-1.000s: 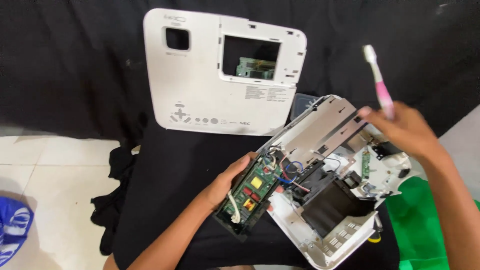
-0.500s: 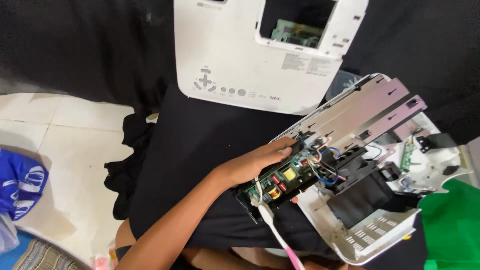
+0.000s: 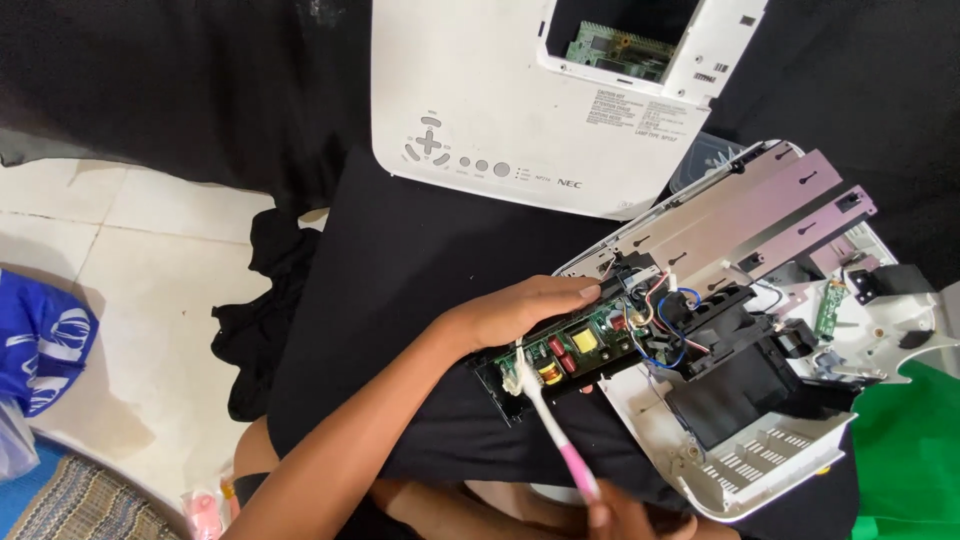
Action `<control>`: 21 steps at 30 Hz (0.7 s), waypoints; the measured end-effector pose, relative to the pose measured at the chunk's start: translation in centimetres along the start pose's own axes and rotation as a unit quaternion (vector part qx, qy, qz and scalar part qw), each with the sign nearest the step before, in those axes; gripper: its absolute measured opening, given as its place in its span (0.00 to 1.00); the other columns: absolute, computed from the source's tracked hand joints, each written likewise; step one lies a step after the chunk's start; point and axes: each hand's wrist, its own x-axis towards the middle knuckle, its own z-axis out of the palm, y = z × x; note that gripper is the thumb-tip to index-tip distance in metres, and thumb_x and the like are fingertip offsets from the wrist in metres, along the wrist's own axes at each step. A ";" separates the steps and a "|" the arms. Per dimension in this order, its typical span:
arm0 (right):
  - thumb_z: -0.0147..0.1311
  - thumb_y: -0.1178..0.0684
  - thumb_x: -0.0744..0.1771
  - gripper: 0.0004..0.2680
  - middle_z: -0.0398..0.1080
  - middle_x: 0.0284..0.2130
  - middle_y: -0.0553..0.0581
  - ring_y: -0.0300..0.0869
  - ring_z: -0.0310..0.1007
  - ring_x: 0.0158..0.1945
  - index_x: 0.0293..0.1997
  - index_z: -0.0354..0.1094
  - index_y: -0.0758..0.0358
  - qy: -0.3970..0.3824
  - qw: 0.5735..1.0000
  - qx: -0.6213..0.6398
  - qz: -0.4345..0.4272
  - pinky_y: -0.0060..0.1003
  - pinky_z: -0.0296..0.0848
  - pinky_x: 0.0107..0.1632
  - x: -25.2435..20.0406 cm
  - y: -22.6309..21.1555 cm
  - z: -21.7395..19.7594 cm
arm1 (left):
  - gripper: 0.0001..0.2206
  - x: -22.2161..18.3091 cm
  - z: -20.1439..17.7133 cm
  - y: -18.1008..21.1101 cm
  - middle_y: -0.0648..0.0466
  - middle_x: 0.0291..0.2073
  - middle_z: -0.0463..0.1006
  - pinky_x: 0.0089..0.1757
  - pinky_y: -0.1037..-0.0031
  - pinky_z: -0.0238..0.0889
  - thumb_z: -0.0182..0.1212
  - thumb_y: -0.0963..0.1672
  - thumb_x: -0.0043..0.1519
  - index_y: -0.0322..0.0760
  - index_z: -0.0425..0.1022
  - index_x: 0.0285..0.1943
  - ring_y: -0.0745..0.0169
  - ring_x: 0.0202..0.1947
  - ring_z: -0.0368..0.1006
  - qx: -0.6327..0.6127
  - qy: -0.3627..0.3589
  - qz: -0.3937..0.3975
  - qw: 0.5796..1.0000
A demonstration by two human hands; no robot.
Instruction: Disassembling and cleaning the internal components of a digital projector using hands and a brush.
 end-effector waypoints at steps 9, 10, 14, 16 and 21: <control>0.40 0.42 0.68 0.11 0.76 0.44 0.29 0.26 0.70 0.54 0.50 0.71 0.32 -0.284 0.940 -0.058 0.181 0.34 0.53 0.57 8.3 -4.9 -6.3 | 0.38 0.6 -0.5 -1.3 0.49 0.79 0.48 0.70 0.59 0.35 0.45 0.58 0.61 0.37 0.52 0.78 0.50 0.79 0.42 -0.007 0.014 -0.073 0.997; 0.40 0.47 0.69 0.10 0.75 0.39 0.28 0.22 0.71 0.49 0.47 0.72 0.38 -0.198 0.975 -0.023 0.102 0.27 0.53 0.49 8.3 -6.3 -7.1 | 0.38 0.7 -0.5 -1.4 0.49 0.79 0.48 0.70 0.59 0.35 0.45 0.58 0.61 0.37 0.52 0.78 0.50 0.79 0.42 -0.006 0.010 -0.072 0.997; 0.41 0.55 0.71 0.09 0.73 0.30 0.32 0.23 0.71 0.38 0.41 0.72 0.50 0.090 0.988 0.028 -0.120 0.20 0.54 0.35 5.2 -2.9 -3.4 | 0.27 0.6 -0.6 -2.2 0.52 0.71 0.64 0.70 0.68 0.44 0.45 0.53 0.68 0.34 0.66 0.71 0.58 0.74 0.56 -0.030 0.002 0.025 0.999; 0.42 0.54 0.71 0.07 0.72 0.31 0.38 0.30 0.70 0.38 0.42 0.70 0.52 0.200 0.964 0.010 -0.174 0.28 0.56 0.35 4.4 2.6 2.8 | 0.29 0.6 -0.7 -2.1 0.49 0.74 0.60 0.71 0.68 0.42 0.46 0.53 0.66 0.33 0.63 0.73 0.55 0.76 0.54 -0.027 0.007 0.022 0.999; 0.41 0.48 0.71 0.10 0.60 0.29 0.46 0.36 0.61 0.33 0.39 0.74 0.49 0.141 0.989 -0.025 -0.028 0.32 0.53 0.33 2.9 18.4 14.9 | 0.16 0.4 -0.4 -1.5 0.67 0.29 0.52 0.42 0.76 0.43 0.46 0.51 0.71 0.49 0.55 0.29 0.74 0.33 0.49 -0.016 0.004 0.083 0.996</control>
